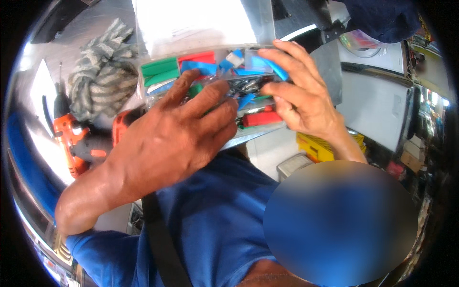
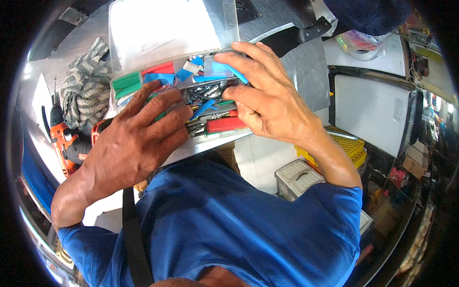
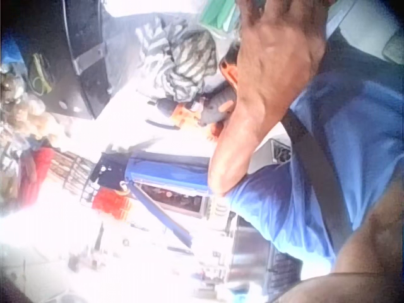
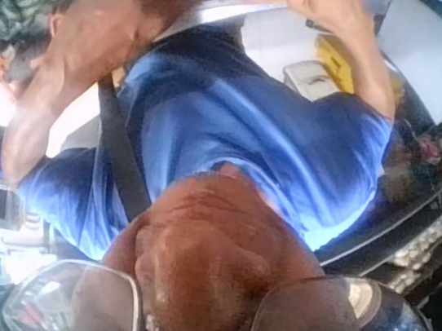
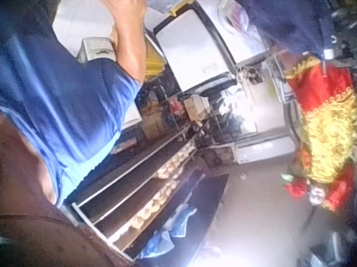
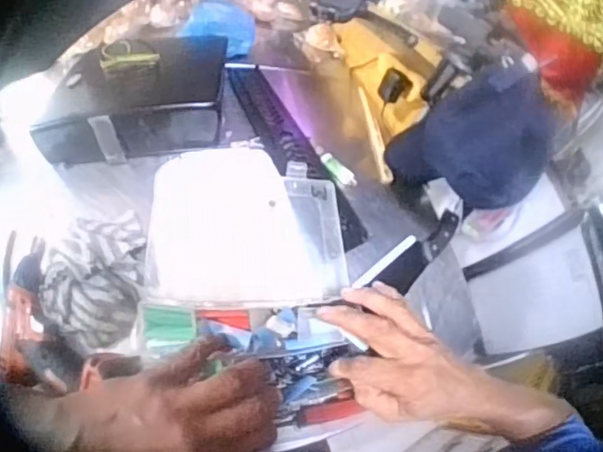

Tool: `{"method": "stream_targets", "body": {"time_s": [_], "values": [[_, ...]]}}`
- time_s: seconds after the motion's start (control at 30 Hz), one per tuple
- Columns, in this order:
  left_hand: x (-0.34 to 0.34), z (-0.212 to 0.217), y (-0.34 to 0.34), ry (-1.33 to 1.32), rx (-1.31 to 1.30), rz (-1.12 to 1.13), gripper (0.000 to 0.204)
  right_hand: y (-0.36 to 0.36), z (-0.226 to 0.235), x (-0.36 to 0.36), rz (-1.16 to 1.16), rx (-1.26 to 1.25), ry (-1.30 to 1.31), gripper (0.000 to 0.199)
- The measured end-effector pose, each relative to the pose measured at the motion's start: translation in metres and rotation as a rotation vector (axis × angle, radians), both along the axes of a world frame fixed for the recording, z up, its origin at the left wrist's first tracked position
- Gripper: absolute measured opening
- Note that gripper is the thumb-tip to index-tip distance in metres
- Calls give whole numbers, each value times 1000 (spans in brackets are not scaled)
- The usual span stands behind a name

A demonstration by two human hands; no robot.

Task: The person selects screws from a plastic organizer and uses a cordless drill to fasten them into a blue fan housing. The person repeatedly positions the drill, drives screws into the housing, and checks the fit of the components.

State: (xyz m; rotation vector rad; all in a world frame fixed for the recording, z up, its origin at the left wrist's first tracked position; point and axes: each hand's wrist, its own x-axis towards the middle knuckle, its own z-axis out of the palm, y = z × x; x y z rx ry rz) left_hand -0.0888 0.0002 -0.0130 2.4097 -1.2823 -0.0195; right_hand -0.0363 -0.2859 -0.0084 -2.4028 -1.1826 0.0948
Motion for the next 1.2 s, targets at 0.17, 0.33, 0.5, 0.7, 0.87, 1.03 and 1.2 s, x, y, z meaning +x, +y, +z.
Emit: {"method": "stream_targets", "body": {"time_s": [0.17,0.33,0.5,0.7,0.87,1.03,1.2], "values": [[-1,1,-2,-10,17,8,18,0,-4,2,-31,33,-29,31],[-2,3,-1,-1,35,24,20,-1,2,6,9,-19,9,29],[-2,6,0,-35,43,61,21,4,5,4,46,-147,6,31],[-3,5,1,-41,44,65,22,22,9,1,59,-127,3,39],[-12,16,7,35,59,96,17,9,-1,4,64,-109,-37,49],[-13,14,17,266,-45,172,19,11,-1,2,68,-81,-5,51],[-13,10,17,202,-16,146,21,20,0,1,94,-167,-32,53]]}}
